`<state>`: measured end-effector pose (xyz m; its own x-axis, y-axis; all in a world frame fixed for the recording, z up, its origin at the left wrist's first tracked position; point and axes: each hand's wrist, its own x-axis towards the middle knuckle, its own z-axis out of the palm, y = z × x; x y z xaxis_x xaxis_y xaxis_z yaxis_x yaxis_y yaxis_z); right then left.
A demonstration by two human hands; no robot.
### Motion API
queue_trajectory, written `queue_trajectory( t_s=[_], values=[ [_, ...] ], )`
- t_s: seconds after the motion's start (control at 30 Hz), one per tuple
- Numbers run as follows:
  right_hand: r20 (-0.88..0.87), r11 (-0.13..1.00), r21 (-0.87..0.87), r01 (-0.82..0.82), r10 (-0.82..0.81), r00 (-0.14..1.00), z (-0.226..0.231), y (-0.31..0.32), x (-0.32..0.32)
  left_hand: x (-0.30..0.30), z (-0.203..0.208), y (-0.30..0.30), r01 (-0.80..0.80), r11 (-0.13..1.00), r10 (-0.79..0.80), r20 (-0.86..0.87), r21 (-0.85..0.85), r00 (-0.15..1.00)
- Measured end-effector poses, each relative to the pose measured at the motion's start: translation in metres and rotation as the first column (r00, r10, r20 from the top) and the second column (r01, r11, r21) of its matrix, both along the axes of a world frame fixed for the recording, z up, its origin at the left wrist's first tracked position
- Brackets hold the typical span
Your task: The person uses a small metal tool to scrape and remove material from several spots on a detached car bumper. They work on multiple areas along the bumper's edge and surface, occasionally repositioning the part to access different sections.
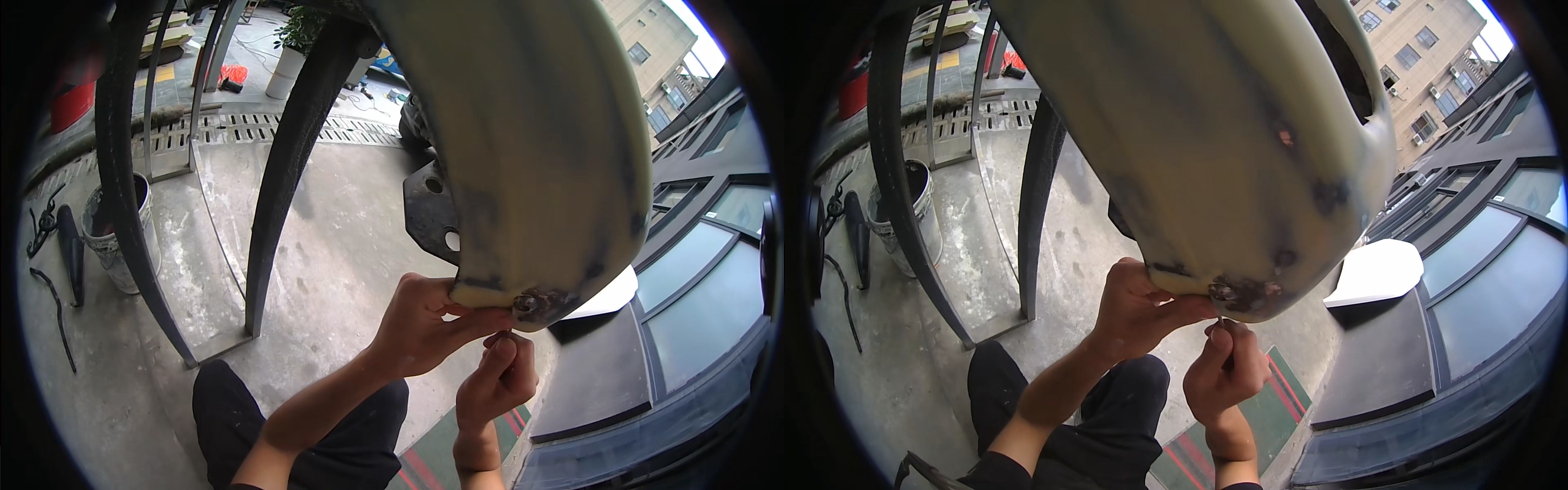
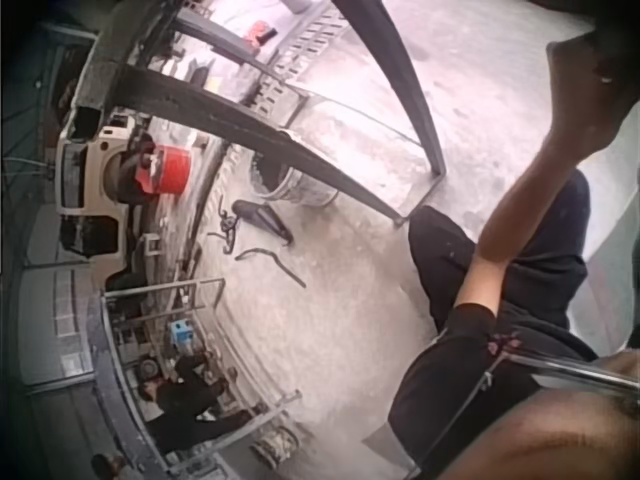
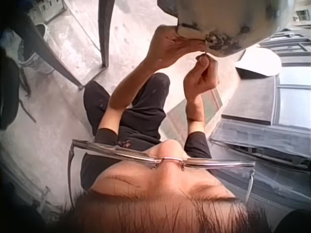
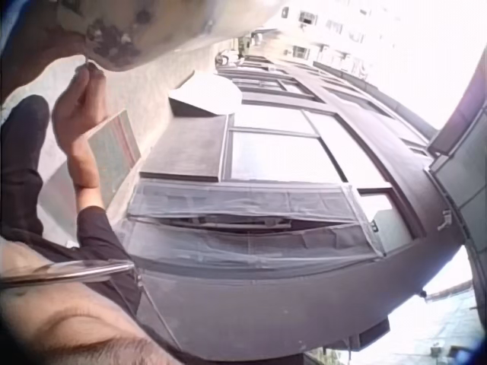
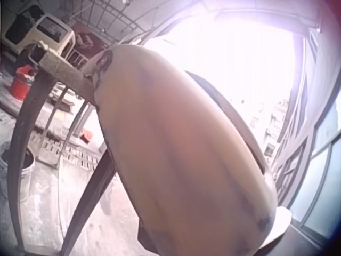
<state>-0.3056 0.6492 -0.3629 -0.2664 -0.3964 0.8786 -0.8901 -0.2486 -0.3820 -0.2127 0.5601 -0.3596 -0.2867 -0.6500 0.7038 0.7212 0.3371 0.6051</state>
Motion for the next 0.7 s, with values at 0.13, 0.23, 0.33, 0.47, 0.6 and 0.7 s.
queue_trajectory(
  t_s=[0.13,0.23,0.33,0.47,0.6,0.7],
  values=[
    [0.078,0.991,0.003,-0.133,0.132,0.988,0.000,-0.004,0.002,0.002,0.004,0.003,0.051,0.998,-0.051,-0.002,0.028,0.999],
    [0.227,0.936,0.056,-0.346,0.326,0.918,0.003,-0.002,-0.002,0.000,0.002,0.005,0.106,0.993,-0.103,-0.046,0.060,0.994],
    [0.355,0.895,0.117,-0.430,0.367,0.860,0.014,0.008,0.000,0.000,0.002,0.006,0.098,0.994,-0.094,-0.066,0.053,0.993],
    [-0.045,1.000,-0.007,0.006,-0.006,0.999,0.004,-0.005,0.004,-0.002,0.001,0.006,0.105,0.993,-0.101,-0.077,0.053,0.992],
    [-0.138,0.997,-0.029,0.070,-0.073,0.988,0.007,-0.006,0.002,-0.005,0.001,0.003,0.107,0.994,-0.104,-0.109,0.026,0.989],
    [-0.034,0.997,0.032,-0.073,0.074,0.997,0.011,-0.003,-0.003,-0.007,0.002,0.003,0.088,0.996,-0.085,-0.100,0.030,0.991]
  ],
)
